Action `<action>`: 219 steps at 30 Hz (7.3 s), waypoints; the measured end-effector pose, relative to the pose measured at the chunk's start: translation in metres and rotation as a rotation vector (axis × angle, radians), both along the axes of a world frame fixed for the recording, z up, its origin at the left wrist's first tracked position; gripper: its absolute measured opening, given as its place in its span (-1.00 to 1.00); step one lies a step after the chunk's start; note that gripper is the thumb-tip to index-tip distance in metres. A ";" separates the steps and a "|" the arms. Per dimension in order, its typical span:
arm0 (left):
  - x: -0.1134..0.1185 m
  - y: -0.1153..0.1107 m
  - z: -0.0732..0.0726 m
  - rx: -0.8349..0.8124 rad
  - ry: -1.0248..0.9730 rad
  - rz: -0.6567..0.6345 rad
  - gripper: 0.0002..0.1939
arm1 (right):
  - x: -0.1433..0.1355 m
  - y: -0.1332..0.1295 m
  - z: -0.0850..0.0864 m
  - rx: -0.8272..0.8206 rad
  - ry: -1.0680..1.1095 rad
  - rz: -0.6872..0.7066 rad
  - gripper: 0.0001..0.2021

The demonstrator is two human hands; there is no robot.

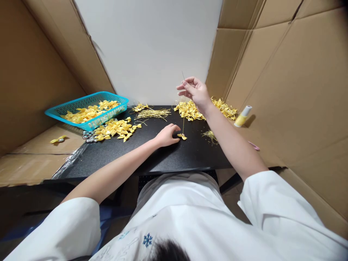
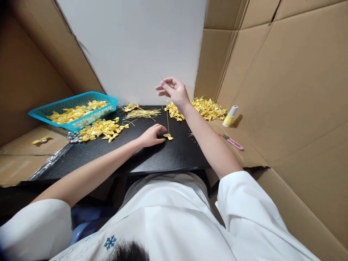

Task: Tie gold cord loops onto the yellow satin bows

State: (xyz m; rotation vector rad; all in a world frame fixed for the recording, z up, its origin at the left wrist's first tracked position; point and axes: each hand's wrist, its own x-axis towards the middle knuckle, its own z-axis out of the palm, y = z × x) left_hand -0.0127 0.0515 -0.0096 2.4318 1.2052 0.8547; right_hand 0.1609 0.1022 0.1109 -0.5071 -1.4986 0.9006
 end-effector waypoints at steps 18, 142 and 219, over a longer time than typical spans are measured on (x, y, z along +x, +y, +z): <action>0.003 0.015 -0.010 -0.111 -0.296 -0.077 -0.67 | 0.049 -0.018 -0.045 -0.081 0.030 -0.229 -0.65; 0.007 -0.002 -0.003 -0.063 -0.517 0.086 -0.79 | 0.015 -0.039 -0.130 -0.081 -0.377 -0.127 -0.70; 0.014 -0.006 0.005 -0.705 -0.850 0.150 -0.84 | 0.003 -0.052 -0.110 -0.152 -0.266 -0.121 -0.72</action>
